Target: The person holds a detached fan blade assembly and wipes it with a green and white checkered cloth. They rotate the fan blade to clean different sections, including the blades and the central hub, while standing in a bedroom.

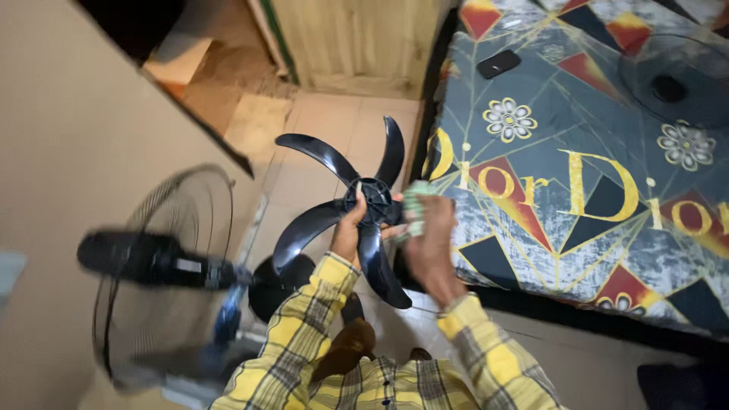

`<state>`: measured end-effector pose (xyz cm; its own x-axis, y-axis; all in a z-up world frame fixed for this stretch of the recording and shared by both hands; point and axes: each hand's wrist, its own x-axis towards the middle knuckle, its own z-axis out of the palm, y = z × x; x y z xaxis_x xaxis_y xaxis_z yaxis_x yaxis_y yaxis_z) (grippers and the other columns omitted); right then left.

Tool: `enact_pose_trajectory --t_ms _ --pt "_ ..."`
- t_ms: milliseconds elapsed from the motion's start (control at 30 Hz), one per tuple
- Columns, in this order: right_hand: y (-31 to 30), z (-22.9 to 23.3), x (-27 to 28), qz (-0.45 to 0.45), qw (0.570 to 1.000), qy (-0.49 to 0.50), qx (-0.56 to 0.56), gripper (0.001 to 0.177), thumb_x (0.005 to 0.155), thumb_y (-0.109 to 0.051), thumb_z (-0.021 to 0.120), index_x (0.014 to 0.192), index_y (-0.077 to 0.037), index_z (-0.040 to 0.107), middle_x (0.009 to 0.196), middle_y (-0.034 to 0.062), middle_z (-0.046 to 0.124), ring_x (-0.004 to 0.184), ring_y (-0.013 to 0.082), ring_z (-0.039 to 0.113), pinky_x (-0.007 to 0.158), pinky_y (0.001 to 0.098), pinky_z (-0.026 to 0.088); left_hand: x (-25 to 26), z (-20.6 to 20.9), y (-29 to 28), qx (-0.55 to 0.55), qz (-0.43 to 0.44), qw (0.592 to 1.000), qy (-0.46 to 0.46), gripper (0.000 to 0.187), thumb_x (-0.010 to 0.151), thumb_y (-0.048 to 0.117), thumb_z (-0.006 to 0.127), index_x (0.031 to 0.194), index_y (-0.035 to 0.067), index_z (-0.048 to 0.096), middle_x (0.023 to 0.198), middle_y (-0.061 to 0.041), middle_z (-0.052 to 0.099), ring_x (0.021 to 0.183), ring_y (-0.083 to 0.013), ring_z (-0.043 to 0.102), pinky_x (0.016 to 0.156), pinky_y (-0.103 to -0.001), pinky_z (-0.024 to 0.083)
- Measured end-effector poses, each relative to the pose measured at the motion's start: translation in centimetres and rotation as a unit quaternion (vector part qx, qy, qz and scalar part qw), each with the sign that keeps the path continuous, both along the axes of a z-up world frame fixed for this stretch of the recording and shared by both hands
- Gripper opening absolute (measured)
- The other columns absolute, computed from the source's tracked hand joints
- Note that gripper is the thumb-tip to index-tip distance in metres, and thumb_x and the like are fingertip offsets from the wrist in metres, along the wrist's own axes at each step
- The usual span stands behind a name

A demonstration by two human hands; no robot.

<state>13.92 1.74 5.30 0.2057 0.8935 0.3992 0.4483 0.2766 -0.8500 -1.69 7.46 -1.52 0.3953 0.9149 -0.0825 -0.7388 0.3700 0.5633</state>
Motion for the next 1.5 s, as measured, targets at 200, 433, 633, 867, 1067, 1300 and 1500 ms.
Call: enact_pose_trajectory --t_ms 200,433,633,867,1067,1300,1500 --pt "5.7 0.7 -1.0 -0.132 0.985 -0.111 -0.021 0.039 0.091 0.002 0.060 0.130 0.003 0.056 0.115 0.0222 0.051 0.103 0.0344 0.056 0.089 0.0482 0.043 -2.3 2.0 8.1 -0.039 -0.076 0.994 0.064 0.060 0.099 0.053 0.042 0.129 0.004 0.060 0.120 -0.012 0.072 0.104 -0.0251 0.073 0.090 -0.040 0.063" --pt "9.6 1.5 -3.3 -0.137 0.972 -0.188 0.011 0.047 0.085 0.000 0.063 0.131 0.002 0.057 0.114 0.0230 0.051 0.108 0.0368 0.051 0.087 0.0505 0.041 -0.1 -1.5 14.3 -0.007 -0.114 0.993 0.006 0.053 0.123 0.048 0.047 0.141 -0.001 0.058 0.123 -0.018 0.067 0.101 -0.0288 0.068 0.087 -0.041 0.060" --pt "13.9 2.6 -2.0 -0.176 0.969 -0.174 -0.008 0.044 0.090 -0.002 0.062 0.134 0.001 0.056 0.115 0.0208 0.051 0.106 0.0361 0.051 0.089 0.0508 0.041 0.9 1.5 18.8 -0.057 -0.158 0.986 -0.004 0.065 0.101 0.054 0.036 0.137 0.003 0.053 0.130 -0.018 0.067 0.106 -0.0310 0.073 0.089 -0.044 0.063" --pt "21.1 2.1 1.5 -0.263 0.955 -0.135 -0.019 0.034 0.098 -0.009 0.065 0.129 0.001 0.059 0.112 0.0237 0.054 0.103 0.0405 0.056 0.088 0.0512 0.045 3.1 1.5 27.9 -0.049 -0.182 0.982 0.009 0.065 0.102 0.053 0.039 0.141 0.003 0.051 0.135 -0.019 0.065 0.112 -0.0317 0.071 0.094 -0.048 0.061" --pt "27.0 2.1 3.8 -0.199 0.971 -0.128 0.021 0.048 0.093 -0.011 0.069 0.134 0.008 0.054 0.112 0.0230 0.056 0.100 0.0399 0.057 0.085 0.0493 0.045 8.5 0.6 33.1 -0.020 -0.186 0.982 -0.019 0.043 0.115 0.044 0.048 0.139 0.008 0.049 0.121 -0.016 0.064 0.094 -0.0280 0.069 0.085 -0.042 0.060" --pt "29.4 2.4 6.4 -0.255 0.952 -0.170 0.005 0.039 0.088 -0.008 0.069 0.125 0.003 0.064 0.110 0.0239 0.052 0.105 0.0423 0.055 0.090 0.0473 0.043 13.6 -0.2 36.5 -0.017 -0.288 0.955 -0.063 0.057 0.107 0.047 0.046 0.135 -0.003 0.051 0.123 -0.021 0.065 0.090 -0.0286 0.070 0.079 -0.038 0.060" --pt "28.6 1.4 11.1 -0.404 0.903 -0.114 -0.094 0.035 0.100 -0.011 0.067 0.132 0.000 0.059 0.115 0.0194 0.057 0.108 0.0378 0.056 0.094 0.0479 0.043 17.3 3.4 40.4 -0.149 -0.339 0.928 0.039 0.068 0.097 0.052 0.045 0.140 0.000 0.049 0.131 -0.023 0.064 0.104 -0.0310 0.076 0.091 -0.046 0.063"
